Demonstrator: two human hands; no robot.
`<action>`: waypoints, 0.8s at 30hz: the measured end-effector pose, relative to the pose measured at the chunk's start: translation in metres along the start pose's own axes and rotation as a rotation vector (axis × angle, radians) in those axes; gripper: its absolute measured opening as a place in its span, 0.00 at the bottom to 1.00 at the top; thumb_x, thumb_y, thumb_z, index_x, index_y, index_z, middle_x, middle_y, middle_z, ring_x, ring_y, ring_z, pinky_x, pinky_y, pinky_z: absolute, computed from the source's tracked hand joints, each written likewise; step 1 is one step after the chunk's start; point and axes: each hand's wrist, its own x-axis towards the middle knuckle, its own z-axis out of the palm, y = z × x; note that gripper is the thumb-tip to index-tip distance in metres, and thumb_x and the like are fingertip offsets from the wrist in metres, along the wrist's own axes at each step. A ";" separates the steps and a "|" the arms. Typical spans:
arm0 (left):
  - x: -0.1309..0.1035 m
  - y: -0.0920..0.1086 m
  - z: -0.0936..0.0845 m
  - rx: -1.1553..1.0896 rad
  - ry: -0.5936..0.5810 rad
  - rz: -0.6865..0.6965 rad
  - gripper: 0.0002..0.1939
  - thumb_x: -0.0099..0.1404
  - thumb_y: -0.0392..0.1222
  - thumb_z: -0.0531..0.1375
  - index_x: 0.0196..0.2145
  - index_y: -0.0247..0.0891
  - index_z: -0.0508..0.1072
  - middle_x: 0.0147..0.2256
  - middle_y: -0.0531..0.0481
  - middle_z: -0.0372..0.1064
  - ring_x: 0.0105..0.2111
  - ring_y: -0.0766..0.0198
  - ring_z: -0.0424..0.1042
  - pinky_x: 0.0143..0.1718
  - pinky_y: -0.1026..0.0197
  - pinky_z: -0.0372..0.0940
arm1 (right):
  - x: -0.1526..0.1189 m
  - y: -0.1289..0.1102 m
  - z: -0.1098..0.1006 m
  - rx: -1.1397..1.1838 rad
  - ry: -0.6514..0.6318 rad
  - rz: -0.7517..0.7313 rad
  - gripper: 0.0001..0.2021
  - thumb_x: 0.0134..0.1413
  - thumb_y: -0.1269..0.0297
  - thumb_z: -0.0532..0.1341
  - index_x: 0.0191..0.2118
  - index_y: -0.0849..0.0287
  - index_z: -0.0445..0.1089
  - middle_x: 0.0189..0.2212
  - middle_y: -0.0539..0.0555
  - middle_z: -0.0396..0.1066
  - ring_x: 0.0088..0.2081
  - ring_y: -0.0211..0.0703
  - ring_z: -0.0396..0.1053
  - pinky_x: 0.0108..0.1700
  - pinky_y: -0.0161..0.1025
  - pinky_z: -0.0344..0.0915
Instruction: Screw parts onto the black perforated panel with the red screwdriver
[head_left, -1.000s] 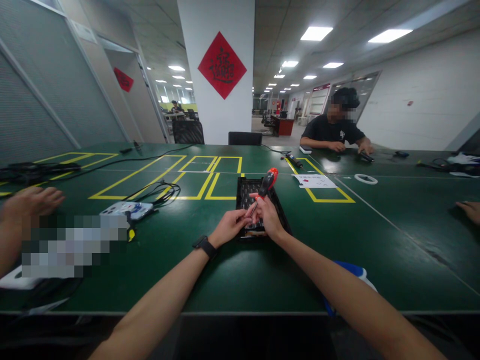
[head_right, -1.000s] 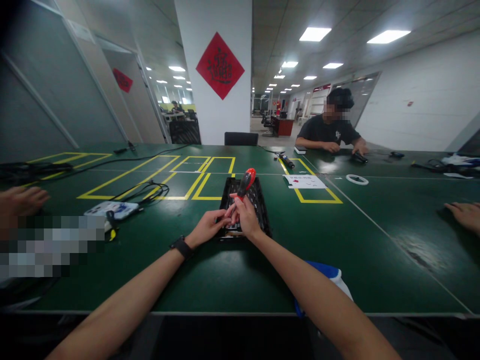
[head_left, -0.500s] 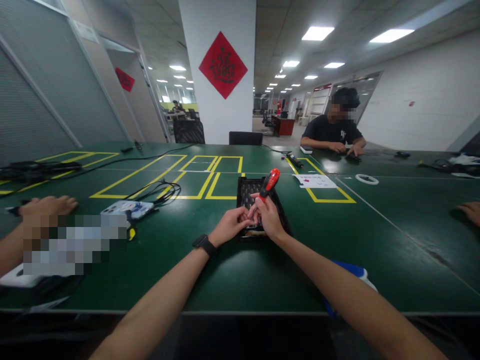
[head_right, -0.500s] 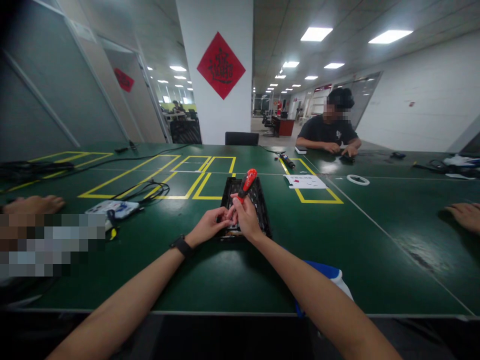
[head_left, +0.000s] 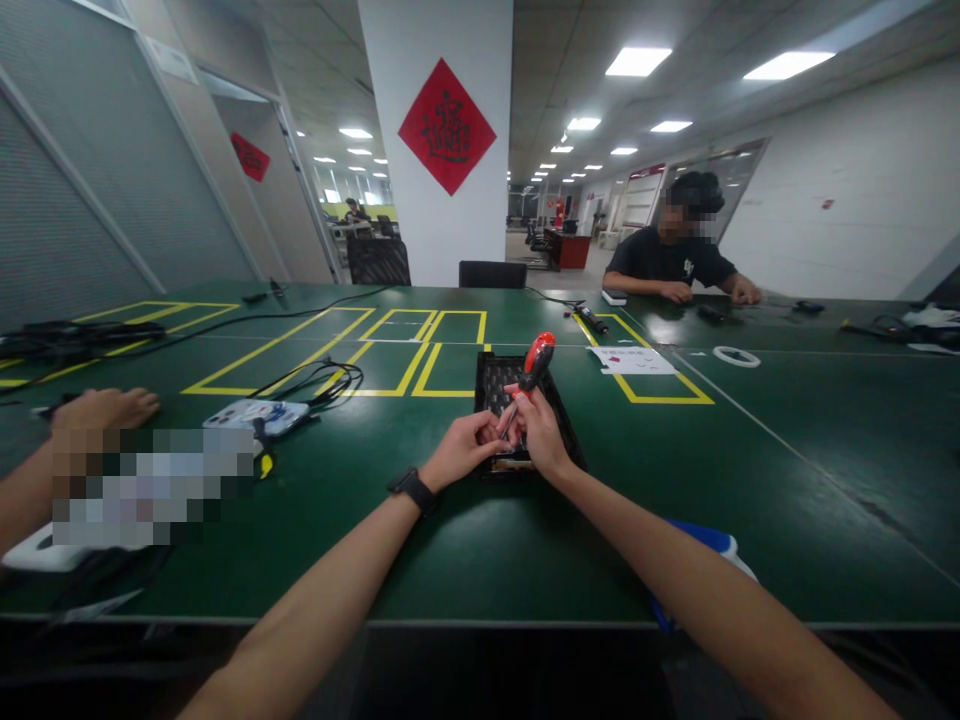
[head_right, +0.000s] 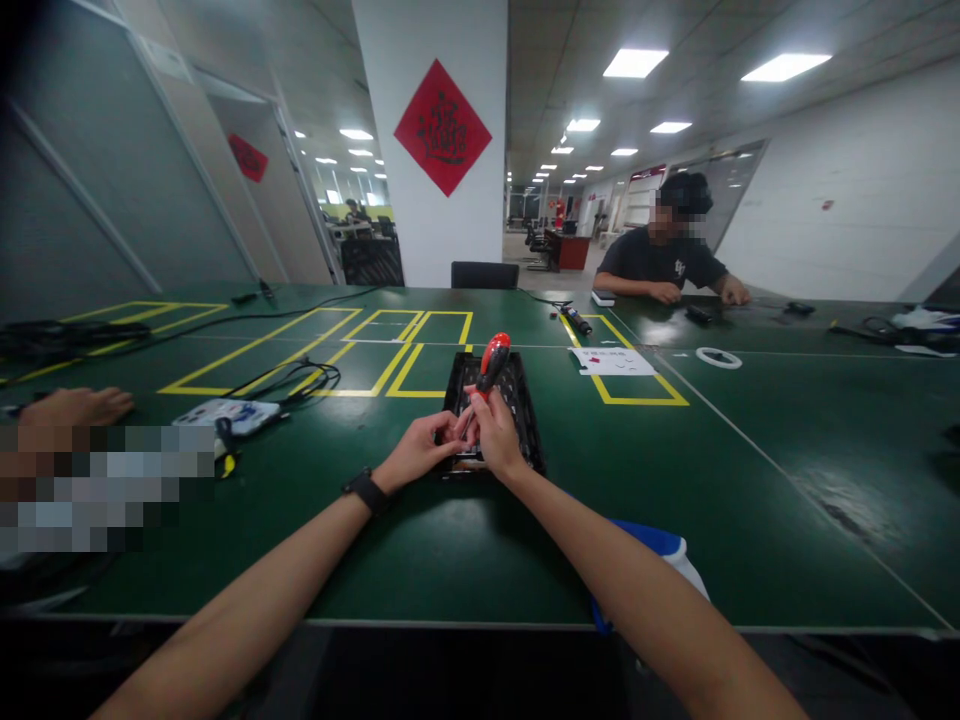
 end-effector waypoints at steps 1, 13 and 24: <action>0.000 0.000 0.000 0.001 0.000 -0.003 0.14 0.55 0.49 0.59 0.28 0.33 0.67 0.21 0.56 0.58 0.22 0.72 0.56 0.25 0.69 0.54 | 0.000 -0.001 0.000 0.000 -0.005 -0.003 0.16 0.55 0.53 0.49 0.44 0.58 0.59 0.20 0.45 0.66 0.14 0.29 0.57 0.18 0.28 0.56; 0.001 -0.001 -0.002 -0.051 -0.092 0.056 0.14 0.62 0.46 0.51 0.30 0.32 0.70 0.28 0.51 0.67 0.29 0.67 0.63 0.35 0.64 0.59 | -0.001 -0.002 0.001 0.022 -0.059 -0.011 0.15 0.56 0.54 0.49 0.43 0.58 0.59 0.22 0.45 0.66 0.15 0.28 0.57 0.18 0.27 0.58; 0.000 -0.004 0.002 0.020 0.002 -0.013 0.15 0.53 0.50 0.60 0.25 0.33 0.67 0.21 0.57 0.59 0.21 0.72 0.55 0.24 0.68 0.53 | -0.001 -0.005 0.001 0.016 -0.036 -0.029 0.15 0.56 0.55 0.49 0.45 0.57 0.58 0.21 0.45 0.65 0.16 0.29 0.57 0.18 0.28 0.55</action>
